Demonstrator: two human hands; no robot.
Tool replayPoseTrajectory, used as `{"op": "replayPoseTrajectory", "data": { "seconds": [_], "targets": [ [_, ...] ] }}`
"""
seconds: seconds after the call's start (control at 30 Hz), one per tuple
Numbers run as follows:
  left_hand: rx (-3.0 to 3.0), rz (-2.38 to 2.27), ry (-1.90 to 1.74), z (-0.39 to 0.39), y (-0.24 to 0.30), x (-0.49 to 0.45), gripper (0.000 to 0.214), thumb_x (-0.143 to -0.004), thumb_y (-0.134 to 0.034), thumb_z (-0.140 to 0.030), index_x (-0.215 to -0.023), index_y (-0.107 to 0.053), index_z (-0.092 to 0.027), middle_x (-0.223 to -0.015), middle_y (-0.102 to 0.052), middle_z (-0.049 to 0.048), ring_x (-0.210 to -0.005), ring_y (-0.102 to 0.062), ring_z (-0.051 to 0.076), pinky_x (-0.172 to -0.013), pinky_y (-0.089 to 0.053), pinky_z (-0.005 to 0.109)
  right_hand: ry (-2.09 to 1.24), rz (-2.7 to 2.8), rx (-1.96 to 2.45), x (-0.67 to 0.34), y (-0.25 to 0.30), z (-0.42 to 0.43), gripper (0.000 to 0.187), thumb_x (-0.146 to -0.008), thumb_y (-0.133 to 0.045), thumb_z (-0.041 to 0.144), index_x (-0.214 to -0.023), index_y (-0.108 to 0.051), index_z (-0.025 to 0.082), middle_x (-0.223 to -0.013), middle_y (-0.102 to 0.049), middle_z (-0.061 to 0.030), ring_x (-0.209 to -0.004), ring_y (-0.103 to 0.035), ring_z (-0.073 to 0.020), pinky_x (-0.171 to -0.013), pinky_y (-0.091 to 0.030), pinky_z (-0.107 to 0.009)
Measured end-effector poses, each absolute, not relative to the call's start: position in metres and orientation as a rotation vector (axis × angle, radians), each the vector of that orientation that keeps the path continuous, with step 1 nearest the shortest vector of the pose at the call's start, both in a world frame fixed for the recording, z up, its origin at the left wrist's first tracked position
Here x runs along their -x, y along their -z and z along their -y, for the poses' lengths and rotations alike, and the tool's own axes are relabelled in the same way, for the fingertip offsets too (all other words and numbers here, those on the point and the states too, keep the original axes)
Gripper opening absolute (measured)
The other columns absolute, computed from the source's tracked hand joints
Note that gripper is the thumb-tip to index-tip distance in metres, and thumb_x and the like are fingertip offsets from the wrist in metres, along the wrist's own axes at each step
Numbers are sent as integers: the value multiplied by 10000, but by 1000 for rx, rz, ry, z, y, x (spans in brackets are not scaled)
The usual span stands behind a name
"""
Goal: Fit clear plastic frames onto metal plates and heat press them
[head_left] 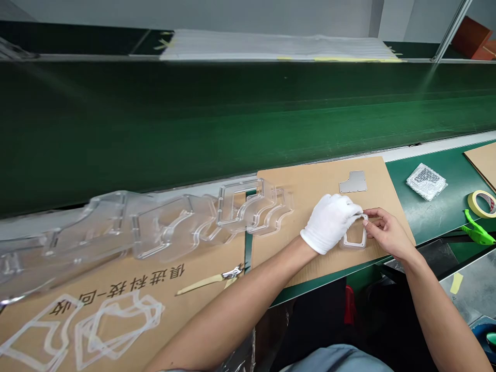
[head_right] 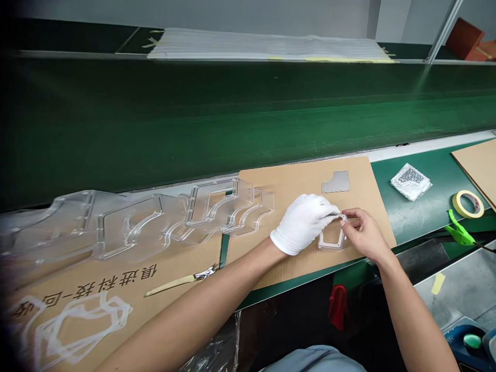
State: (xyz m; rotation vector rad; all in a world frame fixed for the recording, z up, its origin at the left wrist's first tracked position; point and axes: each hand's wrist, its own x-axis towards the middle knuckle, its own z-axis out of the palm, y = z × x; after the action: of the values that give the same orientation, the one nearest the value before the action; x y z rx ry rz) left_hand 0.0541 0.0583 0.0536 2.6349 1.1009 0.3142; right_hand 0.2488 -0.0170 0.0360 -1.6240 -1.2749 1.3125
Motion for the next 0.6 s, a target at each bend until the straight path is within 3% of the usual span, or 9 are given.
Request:
{"op": "replayPoseTrajectory", "data": {
  "seconds": [0.3, 0.43, 0.6],
  "targets": [
    [-2533, -1149, -297, -62, -58, -36, 168, -1002, -679, -280, -1088, -820, -245, -1097, -785, 73, -1041, -690, 302, -876, -487, 421, -1294, 1199, 1688, -245, -34, 10, 361, -923, -719, 521, -1126, -737, 223, -914, -745, -62, -730, -684, -210, -702, -632, -384],
    [-2262, -1210, -435, -61, -55, -21, 220, -1019, -658, -376, -1099, -805, -233, -1100, -782, 58, -1033, -711, 261, -935, -535, 387, -1230, 1272, 1725, -244, -36, 9, 378, -927, -707, 535, -1147, -741, 230, -884, -740, -50, -763, -694, -227, -713, -611, -389],
    [-2166, -1287, -417, -60, -48, -21, 203, -1007, -639, -334, -1065, -807, -236, -1110, -784, 54, -1037, -726, 257, -937, -553, 375, -1029, 1424, 1780, -238, -35, 4, 349, -898, -739, 533, -1104, -783, 256, -1104, -768, -82, -842, -719, -229, -808, -586, -404]
  ]
}}
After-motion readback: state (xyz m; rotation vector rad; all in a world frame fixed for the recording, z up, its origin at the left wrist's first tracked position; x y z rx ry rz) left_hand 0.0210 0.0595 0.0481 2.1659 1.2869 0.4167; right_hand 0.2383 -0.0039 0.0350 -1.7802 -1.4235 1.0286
